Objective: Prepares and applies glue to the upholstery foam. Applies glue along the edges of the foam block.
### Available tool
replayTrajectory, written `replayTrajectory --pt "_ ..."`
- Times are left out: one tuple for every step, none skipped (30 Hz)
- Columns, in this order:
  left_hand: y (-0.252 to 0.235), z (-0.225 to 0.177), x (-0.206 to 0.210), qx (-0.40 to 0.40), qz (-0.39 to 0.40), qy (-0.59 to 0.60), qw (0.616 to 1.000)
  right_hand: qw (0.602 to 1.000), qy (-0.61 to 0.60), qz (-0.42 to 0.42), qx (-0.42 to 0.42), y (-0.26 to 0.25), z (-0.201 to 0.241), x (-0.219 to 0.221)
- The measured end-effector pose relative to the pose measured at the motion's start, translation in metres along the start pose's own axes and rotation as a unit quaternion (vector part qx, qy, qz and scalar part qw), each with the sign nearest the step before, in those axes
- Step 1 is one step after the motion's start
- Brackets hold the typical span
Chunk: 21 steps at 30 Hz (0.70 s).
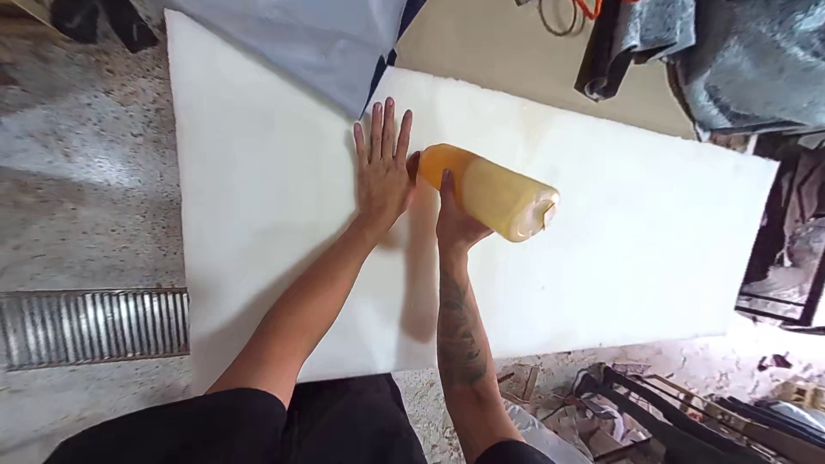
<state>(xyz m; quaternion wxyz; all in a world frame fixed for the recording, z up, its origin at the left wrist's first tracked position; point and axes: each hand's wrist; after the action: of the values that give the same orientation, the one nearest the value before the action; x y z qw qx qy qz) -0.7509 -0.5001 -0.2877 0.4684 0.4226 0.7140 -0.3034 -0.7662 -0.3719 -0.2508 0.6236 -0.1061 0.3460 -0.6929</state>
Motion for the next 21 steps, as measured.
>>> replayTrajectory --pt "0.018 -0.002 0.001 -0.004 0.01 -0.007 1.0 1.0 0.0 0.005 -0.005 0.012 0.005 -0.014" --pt "0.036 -0.004 0.001 -0.009 0.017 -0.012 1.0 1.0 0.003 0.01 -0.007 0.025 0.012 -0.029" --pt "0.055 -0.007 0.001 -0.012 0.025 -0.016 0.999 1.0 0.002 0.016 -0.006 0.039 0.018 -0.045" --pt "0.073 -0.01 0.0 -0.015 0.037 -0.02 0.999 1.0 -0.009 0.024 0.006 0.054 0.025 -0.061" --pt "0.09 -0.014 -0.002 -0.017 0.052 -0.024 0.998 0.999 -0.017 0.033 0.02 0.069 0.032 -0.078" --pt "0.109 -0.017 -0.004 -0.019 0.065 -0.024 0.997 0.998 -0.018 0.04 0.04 0.084 0.038 -0.096" --pt "0.127 -0.021 -0.005 -0.018 0.073 -0.025 0.997 0.997 -0.012 0.047 0.06 0.1 0.046 -0.114" --pt "0.144 -0.024 -0.006 -0.014 0.079 -0.027 0.996 0.996 -0.01 0.05 0.077 0.115 0.054 -0.13" --pt "0.164 -0.026 -0.007 -0.007 0.087 -0.029 0.996 0.995 -0.009 0.05 0.088 0.131 0.063 -0.148" --pt "0.183 -0.028 -0.008 0.0 0.09 -0.035 0.995 0.995 -0.015 0.044 0.093 0.146 0.07 -0.164" --pt "0.203 -0.031 -0.008 0.007 0.093 -0.041 0.995 0.994 -0.022 0.039 0.1 0.161 0.078 -0.18" --pt "0.224 -0.033 -0.008 0.012 0.096 -0.048 0.994 0.994 -0.027 0.029 0.101 0.176 0.085 -0.196" --pt "0.245 -0.034 -0.009 0.016 0.098 -0.053 0.994 0.994 -0.036 0.015 0.1 0.19 0.091 -0.211" --pt "0.267 -0.037 -0.01 0.017 0.104 -0.057 0.993 0.994 -0.042 0.008 0.099 0.205 0.096 -0.225" --pt "0.29 -0.039 -0.013 0.016 0.114 -0.063 0.991 0.994 -0.053 -0.001 0.1 0.219 0.102 -0.238" --pt "0.311 -0.042 -0.014 0.017 0.12 -0.069 0.99 0.993 -0.064 -0.013 0.101 0.232 0.108 -0.25" --pt "0.33 -0.045 -0.016 0.021 0.122 -0.074 0.99 0.991 -0.075 -0.026 0.104 0.244 0.114 -0.26" --pt "0.345 -0.046 -0.017 0.025 0.121 -0.078 0.989 0.99 -0.083 -0.039 0.106 0.256 0.118 -0.269" --pt "0.354 -0.047 -0.017 0.03 0.116 -0.082 0.989 0.988 -0.094 -0.054 0.107 0.266 0.121 -0.274" --pt "0.361 -0.047 -0.016 0.034 0.112 -0.09 0.989 0.986 -0.106 -0.072 0.108 0.276 0.123 -0.278" --pt "0.366 -0.046 -0.014 0.039 0.104 -0.095 0.989 0.984 -0.113 -0.088 0.109 0.285 0.127 -0.28"
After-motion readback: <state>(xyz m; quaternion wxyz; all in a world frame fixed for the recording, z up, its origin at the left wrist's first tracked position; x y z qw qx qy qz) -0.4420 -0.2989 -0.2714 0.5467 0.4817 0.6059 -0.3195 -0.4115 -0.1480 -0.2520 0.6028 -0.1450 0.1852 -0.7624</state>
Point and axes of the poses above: each hand's wrist, its own y-axis away from the middle knuckle, its own x-axis out of the palm, z = x × y, and after that the axes turned 6 degrees about z, right-handed
